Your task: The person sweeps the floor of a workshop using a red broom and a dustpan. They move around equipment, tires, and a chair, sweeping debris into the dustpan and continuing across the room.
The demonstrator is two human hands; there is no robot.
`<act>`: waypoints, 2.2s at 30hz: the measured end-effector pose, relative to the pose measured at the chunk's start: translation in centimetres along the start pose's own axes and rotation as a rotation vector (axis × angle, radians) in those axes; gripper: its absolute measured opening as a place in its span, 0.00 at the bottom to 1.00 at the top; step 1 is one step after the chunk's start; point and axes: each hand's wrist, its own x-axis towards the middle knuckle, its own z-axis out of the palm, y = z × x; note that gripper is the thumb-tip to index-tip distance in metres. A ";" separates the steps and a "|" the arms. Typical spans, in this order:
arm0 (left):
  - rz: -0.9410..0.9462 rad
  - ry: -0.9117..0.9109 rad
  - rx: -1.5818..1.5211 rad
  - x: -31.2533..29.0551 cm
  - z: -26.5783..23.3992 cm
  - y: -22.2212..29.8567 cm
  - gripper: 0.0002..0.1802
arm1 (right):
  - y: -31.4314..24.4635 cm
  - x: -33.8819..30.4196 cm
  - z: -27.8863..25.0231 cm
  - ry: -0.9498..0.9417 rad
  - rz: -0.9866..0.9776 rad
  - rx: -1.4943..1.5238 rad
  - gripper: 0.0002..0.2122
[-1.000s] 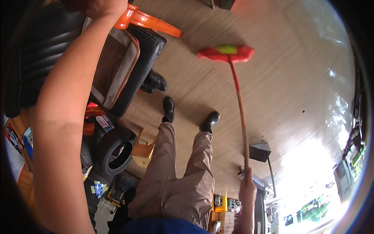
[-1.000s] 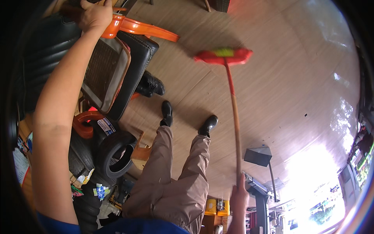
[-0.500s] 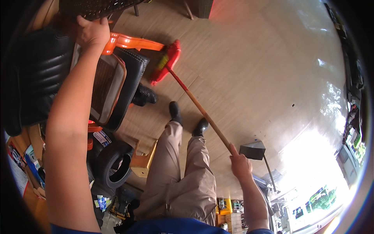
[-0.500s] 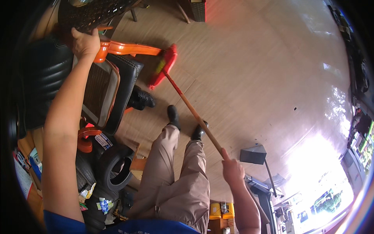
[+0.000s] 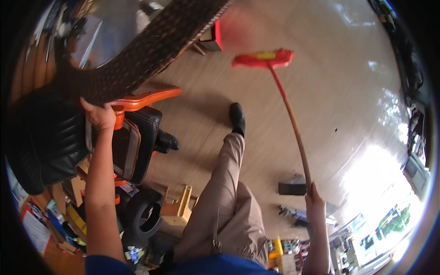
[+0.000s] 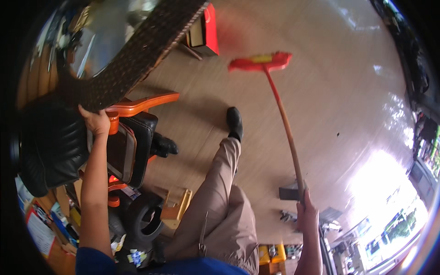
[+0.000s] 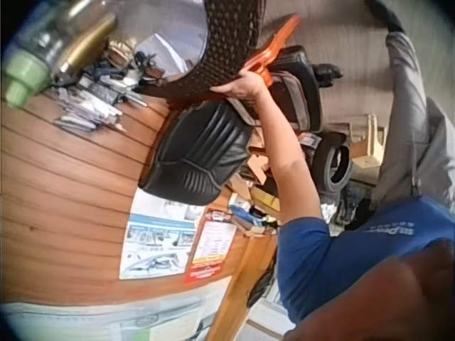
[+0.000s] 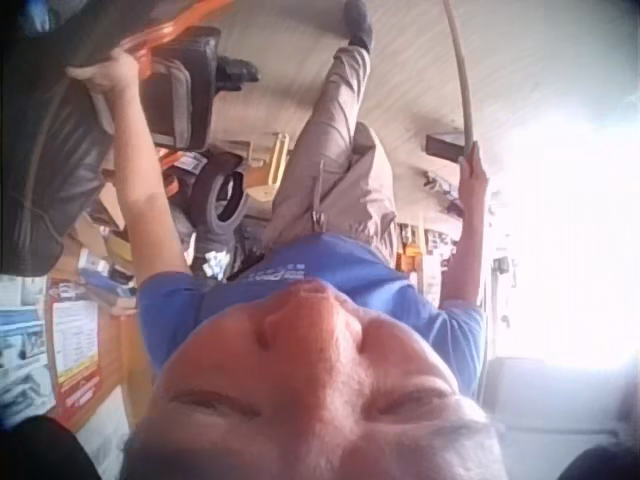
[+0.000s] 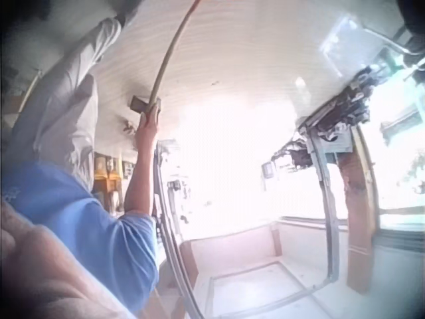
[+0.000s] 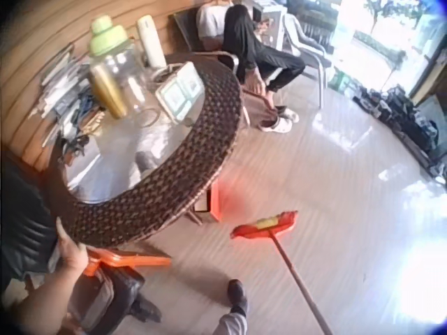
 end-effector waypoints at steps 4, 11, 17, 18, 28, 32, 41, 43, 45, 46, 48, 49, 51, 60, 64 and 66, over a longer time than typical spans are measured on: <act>0.032 0.038 -0.019 -0.5 0.1 0.2 0.44 | 0.6 6.7 0.1 0.044 -0.170 0.085 0.27; -0.111 0.285 0.206 -8.5 4.2 7.0 0.49 | -0.4 14.5 -2.5 -0.144 0.106 0.349 0.28; 0.146 -0.668 -0.015 -14.6 14.2 24.7 0.57 | -0.1 21.9 -7.1 -0.174 0.234 0.346 0.17; 0.072 -0.612 -0.050 -12.2 16.7 26.6 0.59 | 2.4 23.6 -7.5 -0.152 0.166 0.272 0.15; -0.288 -0.539 -0.040 -0.2 25.2 35.8 0.49 | 5.6 32.5 -25.0 -0.089 -0.043 -0.229 0.13; -0.329 -0.454 0.051 -2.2 23.8 38.7 0.36 | 3.6 35.4 -30.2 -0.033 -0.051 -0.394 0.14; -0.284 -0.570 0.015 -21.2 10.0 31.3 0.37 | -0.6 42.5 -42.7 0.087 -0.183 -0.810 0.12; -0.339 -0.691 0.053 -24.8 5.4 30.5 0.38 | -5.2 44.2 -42.9 0.110 -0.314 -0.847 0.13; -0.351 -0.788 0.114 -28.6 2.0 28.9 0.39 | -9.4 46.1 -41.1 0.156 -0.578 -0.798 0.14; -0.374 -0.848 0.159 -30.5 0.9 28.1 0.39 | -11.6 47.2 -39.6 0.166 -0.621 -0.799 0.14; -0.426 -0.964 0.264 -33.5 -1.2 26.9 0.39 | -16.4 49.0 -35.7 0.145 -0.694 -0.788 0.14; -0.518 -1.084 0.331 -33.6 -2.1 27.7 0.39 | -19.2 49.2 -33.7 0.123 -0.711 -0.785 0.14; -0.518 -1.154 0.373 -37.3 -3.7 25.7 0.40 | -24.8 49.2 -29.7 0.065 -0.665 -0.790 0.16; -0.663 -1.186 0.329 -41.9 -7.1 25.7 0.36 | -38.4 50.6 -12.5 -0.057 -0.701 -0.537 0.21; -0.639 -1.114 0.221 -43.0 -6.0 25.1 0.38 | -40.2 47.8 -7.5 -0.210 -0.562 -0.548 0.22; -0.637 -1.055 0.180 -43.1 -5.3 25.2 0.39 | -37.2 46.1 -7.7 -0.280 -0.481 -0.554 0.22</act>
